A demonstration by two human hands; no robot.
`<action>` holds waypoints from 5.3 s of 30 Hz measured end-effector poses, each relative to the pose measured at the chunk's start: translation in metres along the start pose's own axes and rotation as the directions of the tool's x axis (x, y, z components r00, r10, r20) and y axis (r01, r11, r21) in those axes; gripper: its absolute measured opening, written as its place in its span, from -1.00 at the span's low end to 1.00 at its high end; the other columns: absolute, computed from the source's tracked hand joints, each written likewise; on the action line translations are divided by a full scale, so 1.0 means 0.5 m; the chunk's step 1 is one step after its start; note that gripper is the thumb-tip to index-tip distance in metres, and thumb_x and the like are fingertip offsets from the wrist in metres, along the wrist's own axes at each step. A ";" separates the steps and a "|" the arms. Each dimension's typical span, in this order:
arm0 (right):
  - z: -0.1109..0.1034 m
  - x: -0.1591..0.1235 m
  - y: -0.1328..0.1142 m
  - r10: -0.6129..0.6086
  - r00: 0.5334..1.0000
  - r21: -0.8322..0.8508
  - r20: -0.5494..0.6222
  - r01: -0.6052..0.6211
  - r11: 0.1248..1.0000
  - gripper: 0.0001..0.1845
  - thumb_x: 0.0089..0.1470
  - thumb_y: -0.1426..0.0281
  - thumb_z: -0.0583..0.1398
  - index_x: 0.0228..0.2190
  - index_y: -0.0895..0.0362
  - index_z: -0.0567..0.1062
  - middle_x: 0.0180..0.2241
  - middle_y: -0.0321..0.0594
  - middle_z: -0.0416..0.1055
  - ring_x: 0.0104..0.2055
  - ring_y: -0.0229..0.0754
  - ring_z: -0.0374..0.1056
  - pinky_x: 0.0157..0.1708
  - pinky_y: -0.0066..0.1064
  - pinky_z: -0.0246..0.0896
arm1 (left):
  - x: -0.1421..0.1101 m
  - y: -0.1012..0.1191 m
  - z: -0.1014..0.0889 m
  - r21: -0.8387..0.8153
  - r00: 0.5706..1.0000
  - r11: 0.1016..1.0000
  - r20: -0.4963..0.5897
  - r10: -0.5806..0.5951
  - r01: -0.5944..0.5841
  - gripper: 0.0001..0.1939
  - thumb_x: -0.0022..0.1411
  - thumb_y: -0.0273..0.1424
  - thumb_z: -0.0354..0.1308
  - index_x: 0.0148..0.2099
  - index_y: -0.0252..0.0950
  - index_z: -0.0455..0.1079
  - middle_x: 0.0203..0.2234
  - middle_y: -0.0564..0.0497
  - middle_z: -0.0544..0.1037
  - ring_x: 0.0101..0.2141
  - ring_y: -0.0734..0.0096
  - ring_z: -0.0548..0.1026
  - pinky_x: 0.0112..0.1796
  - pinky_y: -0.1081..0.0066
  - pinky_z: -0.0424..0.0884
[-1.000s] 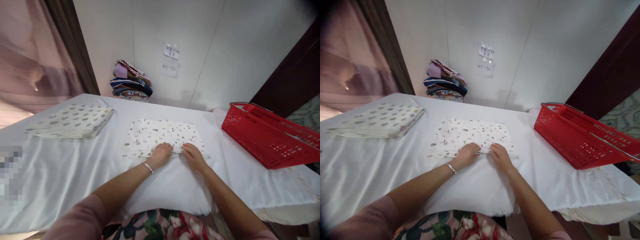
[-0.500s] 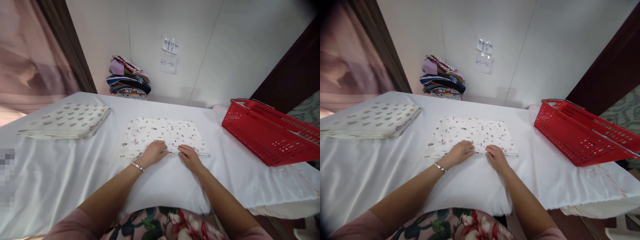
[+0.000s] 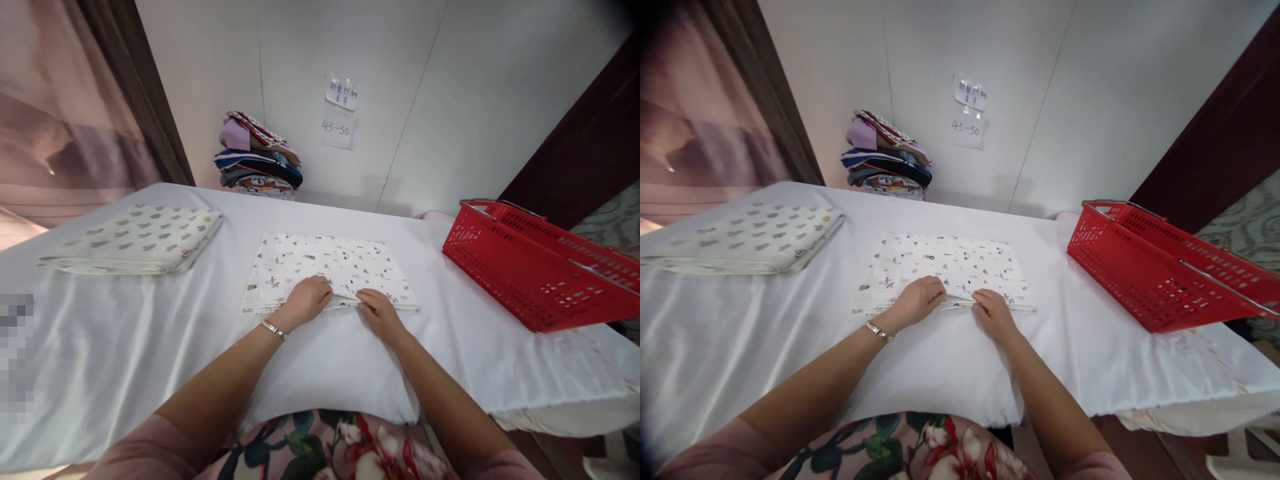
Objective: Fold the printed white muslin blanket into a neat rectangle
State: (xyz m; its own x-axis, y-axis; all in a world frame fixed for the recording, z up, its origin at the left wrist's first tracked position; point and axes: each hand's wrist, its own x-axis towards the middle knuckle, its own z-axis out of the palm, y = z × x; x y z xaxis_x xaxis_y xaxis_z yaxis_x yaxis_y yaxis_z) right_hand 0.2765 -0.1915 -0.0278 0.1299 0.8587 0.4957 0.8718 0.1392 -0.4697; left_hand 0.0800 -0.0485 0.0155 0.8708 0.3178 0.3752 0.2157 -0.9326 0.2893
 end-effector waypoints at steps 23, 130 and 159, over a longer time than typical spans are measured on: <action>-0.003 0.001 -0.007 0.022 1.000 -0.015 0.011 -0.022 1.000 -0.70 0.12 0.37 0.09 -0.12 0.02 0.49 -0.09 -0.15 0.42 -0.02 -0.09 0.30 0.00 -0.13 0.20 | -0.011 -0.005 -0.001 0.025 0.989 1.000 0.145 0.000 -0.004 -0.80 0.23 -0.40 -0.02 -0.33 -0.28 0.43 -0.39 -0.03 0.44 -0.34 0.37 0.39 -0.34 0.39 0.28; 0.106 0.049 -0.080 -0.260 0.964 -0.134 0.063 0.267 0.954 -0.68 0.17 0.44 0.00 -0.09 0.15 0.43 -0.09 -0.05 0.39 -0.05 -0.07 0.29 -0.04 -0.13 0.25 | -0.078 -0.028 -0.006 0.289 0.994 0.954 0.050 -0.101 0.082 -0.90 0.20 -0.49 -0.01 -0.25 -0.29 0.32 -0.30 -0.04 0.42 -0.24 0.31 0.33 -0.25 0.32 0.23; 0.102 0.051 -0.087 -0.210 0.974 -0.120 0.082 0.219 0.968 -0.66 0.16 0.42 0.00 -0.05 0.13 0.40 -0.08 -0.06 0.38 -0.05 -0.05 0.28 -0.04 -0.12 0.23 | -0.102 -0.082 -0.081 0.062 0.969 0.973 0.097 -0.227 0.221 -0.88 0.17 -0.39 0.09 -0.27 -0.25 0.45 -0.35 0.01 0.46 -0.31 0.38 0.40 -0.31 0.42 0.28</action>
State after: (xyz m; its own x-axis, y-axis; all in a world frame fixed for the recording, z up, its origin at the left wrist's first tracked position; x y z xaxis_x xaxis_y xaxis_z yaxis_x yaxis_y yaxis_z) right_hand 0.2178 -0.1506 -0.0318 -0.0951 0.8476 0.5220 0.9291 0.2638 -0.2590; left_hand 0.0089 -0.0197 0.0203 0.8379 0.5028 0.2124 0.4301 -0.8478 0.3101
